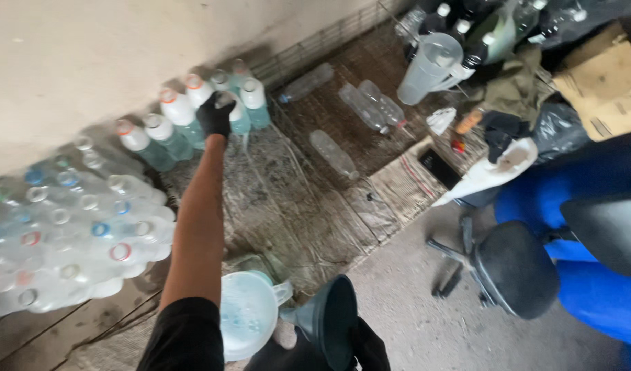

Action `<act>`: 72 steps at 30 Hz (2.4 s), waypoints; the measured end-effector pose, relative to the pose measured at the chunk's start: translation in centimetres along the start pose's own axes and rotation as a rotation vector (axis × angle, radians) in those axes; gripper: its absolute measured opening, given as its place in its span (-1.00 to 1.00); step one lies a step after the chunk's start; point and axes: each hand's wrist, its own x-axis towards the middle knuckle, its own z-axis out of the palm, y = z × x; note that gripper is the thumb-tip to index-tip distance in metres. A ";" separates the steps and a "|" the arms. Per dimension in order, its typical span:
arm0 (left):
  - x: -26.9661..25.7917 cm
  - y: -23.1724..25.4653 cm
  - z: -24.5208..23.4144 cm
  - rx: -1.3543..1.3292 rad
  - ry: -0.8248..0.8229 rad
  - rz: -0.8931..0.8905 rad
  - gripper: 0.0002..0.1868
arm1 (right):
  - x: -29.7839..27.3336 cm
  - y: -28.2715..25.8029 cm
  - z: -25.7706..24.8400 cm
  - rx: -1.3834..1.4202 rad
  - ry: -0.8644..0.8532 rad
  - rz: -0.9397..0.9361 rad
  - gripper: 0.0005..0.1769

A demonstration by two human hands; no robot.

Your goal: The person pours liquid from a large container into a pitcher, then uses a funnel and the pitcher to fill individual plastic bottles.

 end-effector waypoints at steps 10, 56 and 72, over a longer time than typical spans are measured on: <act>1.8 -1.6 -1.0 0.232 -0.116 0.100 -0.28 | 3.3 -1.3 0.8 0.205 -0.178 -0.051 -0.80; -44.0 3.3 -40.5 0.212 0.557 0.120 -0.59 | 7.6 1.3 21.8 -0.316 -0.761 -0.439 -0.64; -53.1 -1.0 -34.2 -0.076 0.340 -0.206 -0.76 | -0.7 -5.4 20.8 -0.539 -0.871 -0.541 -0.48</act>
